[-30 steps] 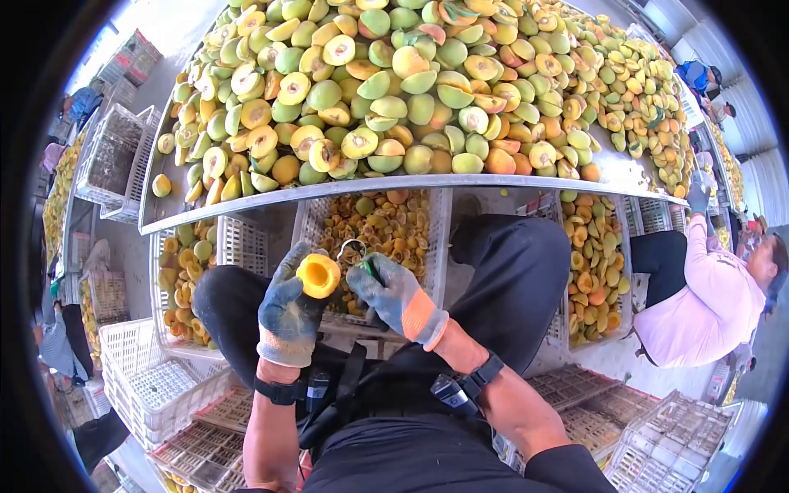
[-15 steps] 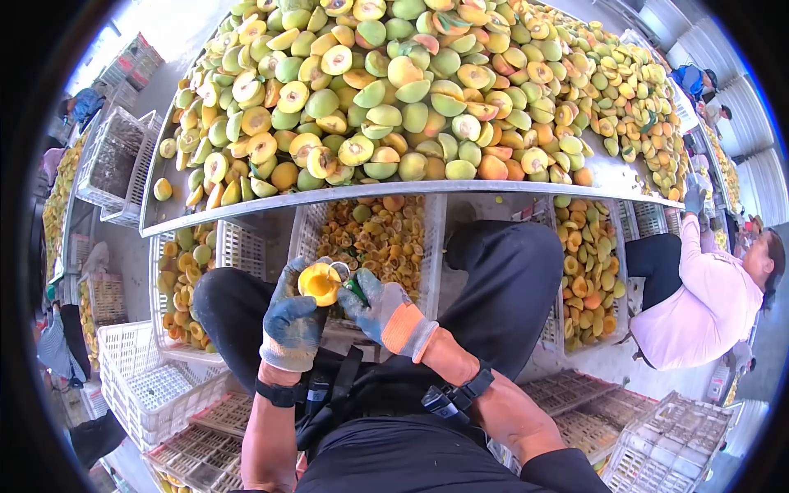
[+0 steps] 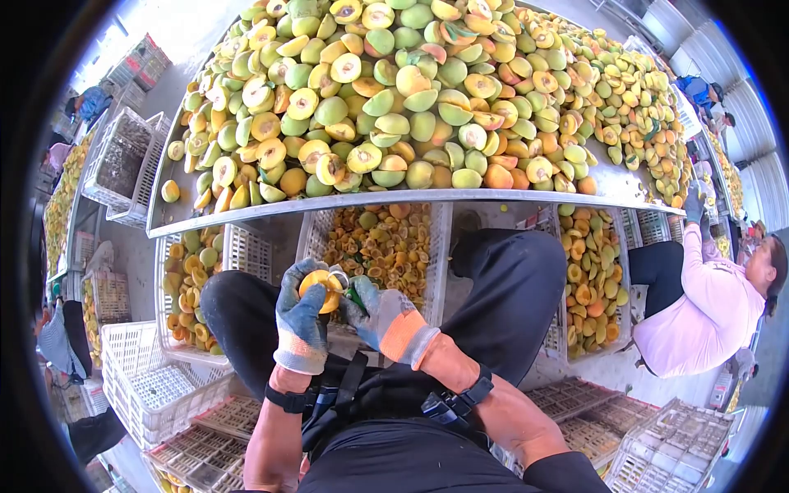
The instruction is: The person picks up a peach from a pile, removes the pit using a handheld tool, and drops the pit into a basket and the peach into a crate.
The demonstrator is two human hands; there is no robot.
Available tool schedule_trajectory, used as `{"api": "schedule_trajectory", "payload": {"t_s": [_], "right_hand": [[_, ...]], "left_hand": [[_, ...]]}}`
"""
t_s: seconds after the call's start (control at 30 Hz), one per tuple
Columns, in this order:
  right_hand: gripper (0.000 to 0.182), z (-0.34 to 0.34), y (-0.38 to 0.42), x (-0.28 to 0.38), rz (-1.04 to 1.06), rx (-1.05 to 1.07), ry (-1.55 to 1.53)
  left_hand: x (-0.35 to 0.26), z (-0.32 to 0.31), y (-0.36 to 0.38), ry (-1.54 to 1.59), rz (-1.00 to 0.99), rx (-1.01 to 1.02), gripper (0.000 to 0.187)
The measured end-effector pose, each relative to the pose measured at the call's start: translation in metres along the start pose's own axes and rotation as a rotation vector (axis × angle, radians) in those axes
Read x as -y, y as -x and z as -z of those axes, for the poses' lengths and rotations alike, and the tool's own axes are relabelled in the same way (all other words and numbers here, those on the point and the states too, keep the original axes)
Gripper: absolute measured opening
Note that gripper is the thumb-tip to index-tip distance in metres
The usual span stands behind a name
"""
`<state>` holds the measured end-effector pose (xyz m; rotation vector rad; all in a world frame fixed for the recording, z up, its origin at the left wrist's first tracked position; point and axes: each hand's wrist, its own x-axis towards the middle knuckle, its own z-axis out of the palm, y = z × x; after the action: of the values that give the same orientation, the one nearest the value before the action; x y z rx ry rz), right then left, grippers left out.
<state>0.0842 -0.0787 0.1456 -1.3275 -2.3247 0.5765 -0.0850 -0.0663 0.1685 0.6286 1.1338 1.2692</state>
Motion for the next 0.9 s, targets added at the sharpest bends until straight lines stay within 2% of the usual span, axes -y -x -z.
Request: {"api": "schedule_trajectory", "payload": {"t_s": [0.07, 0.13, 0.2, 0.23, 0.3, 0.4, 0.43, 0.57, 0.63, 0.67, 0.73, 0.77, 0.8, 0.83, 0.87, 0.9], "right_hand": [[0.017, -0.001, -0.001, 0.002, -0.007, -0.030, -0.050], [0.026, 0.002, -0.004, 0.006, -0.200, 0.036, -0.153], [0.028, 0.009, -0.007, 0.012, -0.225, 0.002, -0.189], [0.031, 0.011, -0.007, 0.015, -0.251, -0.032, -0.223], [0.032, 0.011, -0.004, 0.012, -0.238, 0.007, -0.170], [0.033, 0.009, -0.002, 0.011, -0.244, 0.082, -0.122], [0.033, 0.008, -0.001, 0.011, -0.268, 0.118, -0.126], [0.028, 0.011, -0.001, 0.015, -0.186, 0.029, -0.138], [0.025, 0.017, -0.006, 0.012, -0.279, 0.031, -0.127], [0.025, 0.005, -0.001, 0.001, -0.273, 0.024, -0.129], [0.028, -0.044, 0.007, -0.045, -0.453, 0.007, -0.142], [0.031, -0.058, 0.014, -0.058, -0.401, 0.022, -0.069], [0.034, -0.066, 0.020, -0.068, -0.341, 0.032, -0.004], [0.038, -0.071, 0.024, -0.072, -0.341, -0.025, -0.071], [0.040, -0.113, 0.029, -0.093, -0.562, -0.149, -0.446], [0.032, -0.075, 0.014, -0.065, -0.620, 0.042, -0.392]], "left_hand": [[0.001, 0.000, 0.001, -0.054, -0.013, -0.013, 0.036], [0.001, 0.000, 0.001, -0.108, -0.025, -0.027, 0.035], [0.001, 0.002, 0.002, -0.324, -0.108, 0.013, 0.035], [0.004, 0.004, 0.002, -0.326, -0.107, 0.014, 0.035], [0.010, 0.008, 0.001, -0.436, -0.181, 0.069, 0.033], [0.010, 0.009, 0.008, -0.538, -0.192, 0.060, 0.031], [0.001, -0.002, 0.014, -0.496, -0.137, 0.035, 0.030], [0.010, 0.006, 0.013, -0.536, -0.231, 0.028, 0.032], [0.007, 0.003, 0.015, -0.647, -0.302, -0.043, 0.033], [0.002, 0.005, 0.017, -0.651, -0.310, -0.044, 0.033], [-0.015, 0.012, 0.015, -0.702, -0.461, -0.116, 0.035], [-0.034, 0.018, 0.018, -0.593, -0.354, -0.142, 0.036], [-0.055, 0.019, 0.020, -0.460, -0.360, -0.222, 0.038], [-0.073, 0.034, 0.015, -0.406, -0.377, -0.314, 0.038], [-0.095, 0.058, 0.010, -0.351, -0.393, -0.402, 0.038], [-0.104, 0.103, -0.006, -0.372, -0.513, -0.505, 0.038]]}}
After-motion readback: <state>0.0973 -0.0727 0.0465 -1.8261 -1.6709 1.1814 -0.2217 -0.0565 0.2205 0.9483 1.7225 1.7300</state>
